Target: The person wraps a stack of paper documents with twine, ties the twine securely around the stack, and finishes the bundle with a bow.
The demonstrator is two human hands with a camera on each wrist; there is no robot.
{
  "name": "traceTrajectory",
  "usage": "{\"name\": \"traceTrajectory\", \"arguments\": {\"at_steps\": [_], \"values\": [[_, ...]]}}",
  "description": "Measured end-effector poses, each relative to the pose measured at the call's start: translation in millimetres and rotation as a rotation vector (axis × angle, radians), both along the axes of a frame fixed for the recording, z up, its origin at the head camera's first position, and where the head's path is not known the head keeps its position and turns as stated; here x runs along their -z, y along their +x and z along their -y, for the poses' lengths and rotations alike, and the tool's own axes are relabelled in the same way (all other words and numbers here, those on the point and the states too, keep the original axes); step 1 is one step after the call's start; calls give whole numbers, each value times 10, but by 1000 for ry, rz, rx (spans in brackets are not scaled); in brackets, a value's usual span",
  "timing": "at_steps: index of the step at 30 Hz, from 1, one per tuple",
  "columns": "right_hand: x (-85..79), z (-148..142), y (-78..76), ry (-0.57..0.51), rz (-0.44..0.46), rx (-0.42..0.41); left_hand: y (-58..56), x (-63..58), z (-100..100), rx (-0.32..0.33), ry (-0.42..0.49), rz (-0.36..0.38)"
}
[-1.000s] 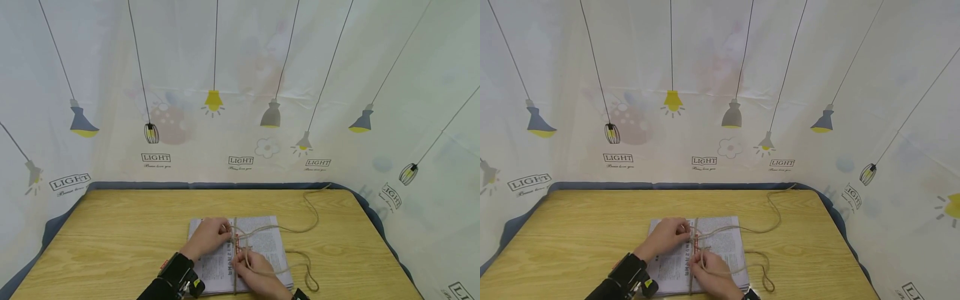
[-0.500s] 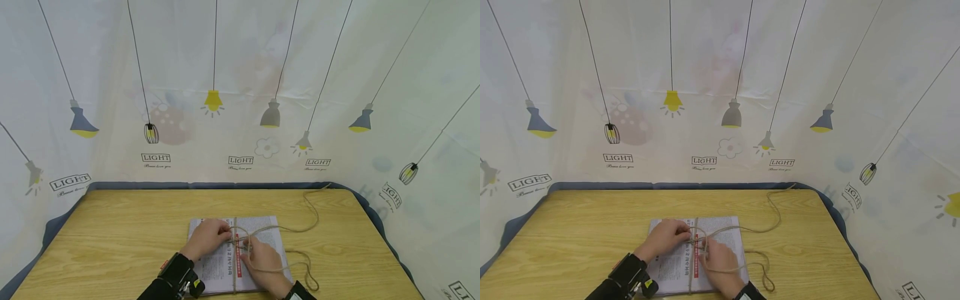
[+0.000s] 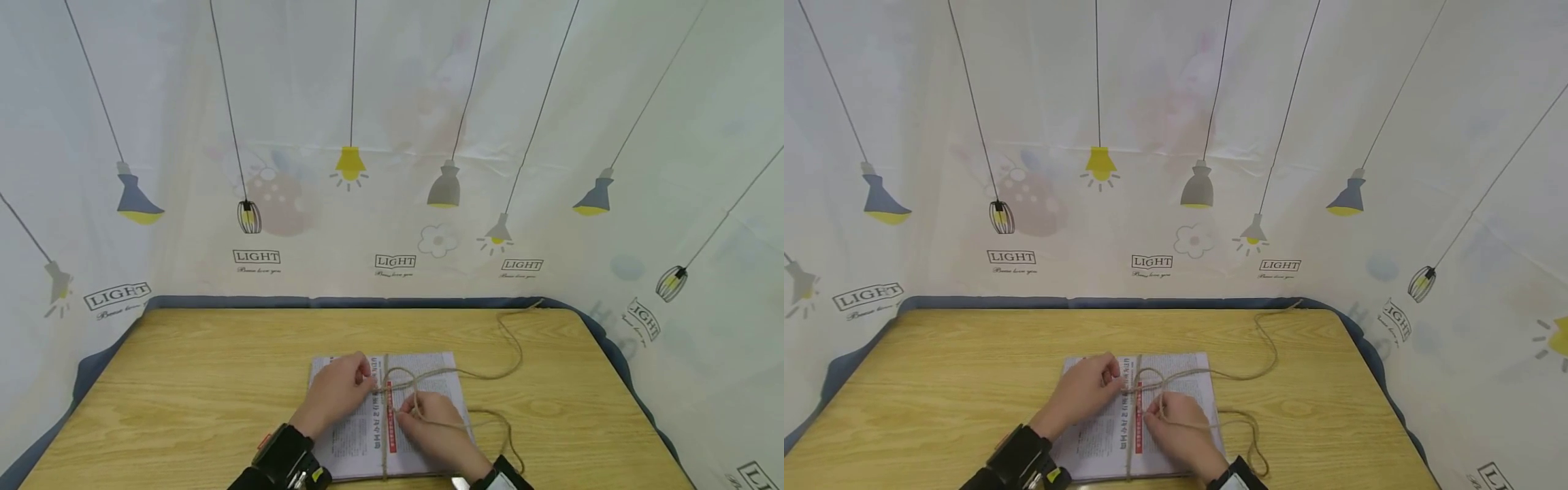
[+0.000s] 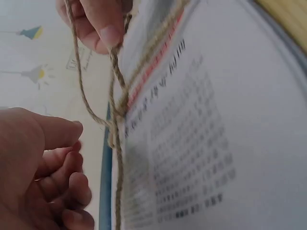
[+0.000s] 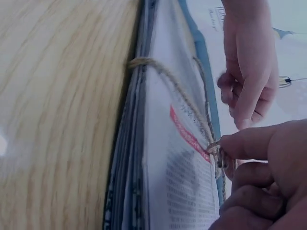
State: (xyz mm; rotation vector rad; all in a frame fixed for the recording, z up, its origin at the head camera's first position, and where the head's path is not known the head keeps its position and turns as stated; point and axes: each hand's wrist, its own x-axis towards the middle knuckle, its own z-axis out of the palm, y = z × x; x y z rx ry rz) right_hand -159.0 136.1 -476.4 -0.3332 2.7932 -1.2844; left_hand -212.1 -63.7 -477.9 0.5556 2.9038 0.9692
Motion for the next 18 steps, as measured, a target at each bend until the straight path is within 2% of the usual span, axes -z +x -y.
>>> {"name": "traceTrajectory", "arguments": {"at_steps": [2,5,8,15,18], "values": [[-22,-5,4,-39,43,2,57,-22,-15,13,18,15],[-35,-4,1,-68,103,6,141,-40,-58,65,51,79],[-35,-5,-3,-80,112,-10,197,-33,-117,94,64,152],[-38,5,30,-87,70,-112,234,-20,-217,62,133,273],[-42,-17,61,-101,109,-165,238,-24,-223,55,160,285]]}}
